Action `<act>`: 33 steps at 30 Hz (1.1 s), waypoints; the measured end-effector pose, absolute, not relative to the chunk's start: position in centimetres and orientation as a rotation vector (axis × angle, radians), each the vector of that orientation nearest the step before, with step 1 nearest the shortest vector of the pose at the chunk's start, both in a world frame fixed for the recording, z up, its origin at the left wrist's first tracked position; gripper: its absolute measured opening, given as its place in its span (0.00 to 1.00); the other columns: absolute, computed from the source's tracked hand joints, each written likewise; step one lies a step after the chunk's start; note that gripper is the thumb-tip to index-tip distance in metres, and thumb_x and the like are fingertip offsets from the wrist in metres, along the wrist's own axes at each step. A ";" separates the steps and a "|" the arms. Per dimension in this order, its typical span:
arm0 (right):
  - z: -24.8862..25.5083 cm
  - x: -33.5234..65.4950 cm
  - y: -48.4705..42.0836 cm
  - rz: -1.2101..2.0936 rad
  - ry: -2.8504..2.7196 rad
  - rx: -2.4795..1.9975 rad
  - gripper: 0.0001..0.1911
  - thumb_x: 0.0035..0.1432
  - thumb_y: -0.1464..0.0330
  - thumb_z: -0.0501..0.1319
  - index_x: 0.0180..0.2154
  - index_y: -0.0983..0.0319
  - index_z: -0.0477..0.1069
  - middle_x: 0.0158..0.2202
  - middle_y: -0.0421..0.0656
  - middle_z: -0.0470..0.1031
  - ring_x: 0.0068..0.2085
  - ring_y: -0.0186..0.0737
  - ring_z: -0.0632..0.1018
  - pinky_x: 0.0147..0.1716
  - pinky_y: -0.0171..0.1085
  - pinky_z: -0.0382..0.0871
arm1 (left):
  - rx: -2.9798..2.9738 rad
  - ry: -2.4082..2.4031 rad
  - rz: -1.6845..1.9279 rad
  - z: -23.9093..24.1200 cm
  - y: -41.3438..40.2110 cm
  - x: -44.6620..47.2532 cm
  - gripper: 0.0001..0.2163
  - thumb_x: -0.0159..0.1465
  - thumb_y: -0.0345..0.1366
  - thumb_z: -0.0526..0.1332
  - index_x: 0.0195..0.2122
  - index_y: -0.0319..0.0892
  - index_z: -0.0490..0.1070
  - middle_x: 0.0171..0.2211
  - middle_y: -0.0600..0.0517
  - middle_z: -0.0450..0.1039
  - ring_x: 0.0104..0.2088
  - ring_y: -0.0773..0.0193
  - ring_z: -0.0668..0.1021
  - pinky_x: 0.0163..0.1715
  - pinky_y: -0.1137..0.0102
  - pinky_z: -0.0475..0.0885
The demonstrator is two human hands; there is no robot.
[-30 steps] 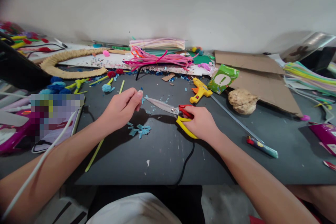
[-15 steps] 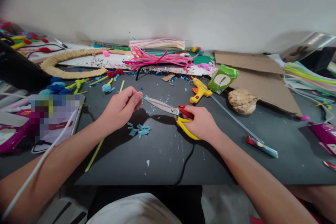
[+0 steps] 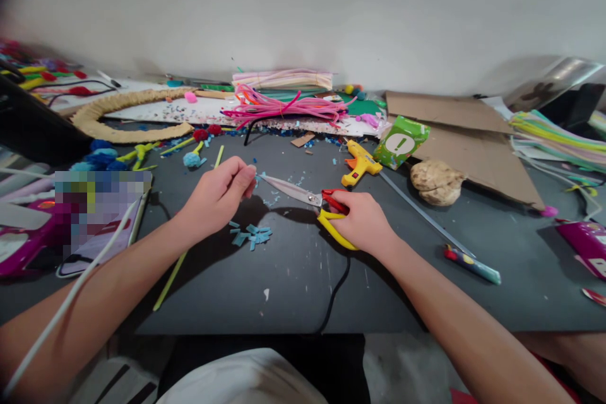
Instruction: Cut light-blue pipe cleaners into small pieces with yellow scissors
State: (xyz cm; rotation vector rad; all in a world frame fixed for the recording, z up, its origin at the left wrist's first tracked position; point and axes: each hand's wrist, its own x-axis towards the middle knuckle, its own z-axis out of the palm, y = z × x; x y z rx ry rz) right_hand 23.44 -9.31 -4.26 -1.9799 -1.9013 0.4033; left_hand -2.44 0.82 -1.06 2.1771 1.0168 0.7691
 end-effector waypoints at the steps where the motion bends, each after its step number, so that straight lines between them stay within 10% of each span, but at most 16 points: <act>1: -4.2 23.4 -9.3 0.415 -1.888 -1.981 0.15 0.51 0.65 0.62 0.23 0.60 0.55 0.21 0.36 0.59 0.26 0.32 0.58 0.25 0.34 0.50 | 2.174 1.016 0.768 -1.1 0.8 -2.5 0.17 0.72 0.45 0.48 0.29 0.42 0.62 0.22 0.56 0.67 0.24 0.68 0.68 0.27 0.71 0.61; 33: -4.1 23.3 -9.4 0.440 -1.900 -1.955 0.16 0.52 0.61 0.62 0.23 0.60 0.57 0.22 0.36 0.61 0.26 0.33 0.60 0.25 0.34 0.50 | 2.171 1.005 0.770 -1.0 0.7 -2.3 0.18 0.72 0.45 0.47 0.28 0.42 0.62 0.22 0.55 0.66 0.24 0.67 0.68 0.28 0.70 0.61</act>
